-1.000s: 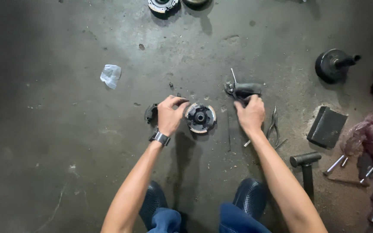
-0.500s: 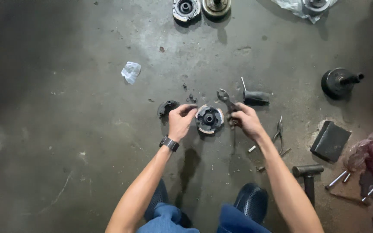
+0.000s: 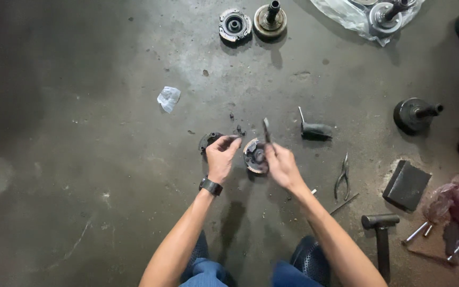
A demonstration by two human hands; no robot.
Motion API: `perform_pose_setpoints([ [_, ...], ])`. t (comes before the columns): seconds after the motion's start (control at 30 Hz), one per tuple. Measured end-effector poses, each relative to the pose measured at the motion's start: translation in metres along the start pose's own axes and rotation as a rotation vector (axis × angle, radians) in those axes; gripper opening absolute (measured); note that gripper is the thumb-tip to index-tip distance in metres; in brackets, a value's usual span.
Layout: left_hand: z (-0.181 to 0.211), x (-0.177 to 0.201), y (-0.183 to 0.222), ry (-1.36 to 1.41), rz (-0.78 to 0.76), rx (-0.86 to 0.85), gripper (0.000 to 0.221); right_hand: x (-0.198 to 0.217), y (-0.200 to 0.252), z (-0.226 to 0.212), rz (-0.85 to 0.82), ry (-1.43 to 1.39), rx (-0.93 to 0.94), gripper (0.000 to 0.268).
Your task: The person assembles a drum brake assembly on the floor. They use a hammer to seat a hub, then install brake shoes, springs, and retainers using pliers and a screwdriver. The assembly is completed and set aside.
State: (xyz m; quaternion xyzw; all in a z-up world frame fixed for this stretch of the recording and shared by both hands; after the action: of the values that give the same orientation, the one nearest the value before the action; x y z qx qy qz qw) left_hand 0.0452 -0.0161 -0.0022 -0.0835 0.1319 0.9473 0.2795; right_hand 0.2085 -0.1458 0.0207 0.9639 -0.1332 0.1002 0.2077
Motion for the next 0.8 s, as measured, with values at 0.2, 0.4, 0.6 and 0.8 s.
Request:
perform_pose_setpoints([
  [0.2,0.024,-0.013,0.014,-0.162,-0.018,-0.105,0.011,-0.028,0.013,0.012,-0.173,0.066,-0.044,0.041],
  [0.4,0.056,-0.022,0.021,-0.476,-0.023,-0.380,0.010,-0.031,0.015,-0.004,-0.145,0.288,-0.058,0.039],
  [0.6,0.048,-0.023,0.022,-0.519,-0.032,-0.418,0.012,-0.029,0.027,-0.041,0.091,0.583,0.054,0.039],
  [0.8,0.059,-0.026,0.024,-0.546,0.007,-0.471,0.014,-0.030,0.028,-0.044,0.042,0.501,0.115,0.038],
])
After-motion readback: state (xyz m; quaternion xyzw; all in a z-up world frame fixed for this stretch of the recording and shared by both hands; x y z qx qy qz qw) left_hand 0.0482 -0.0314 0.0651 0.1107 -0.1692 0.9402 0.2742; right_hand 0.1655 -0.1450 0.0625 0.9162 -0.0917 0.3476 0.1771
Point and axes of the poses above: each hand's wrist, its own y-axis away from the middle knuckle, its own x-axis out of the back of the hand, z = x × y, the point moved 4 cm from there along -y, towards the middle knuckle, and after that the axes turned 9 degrees about -z, right-handed, at the moved point
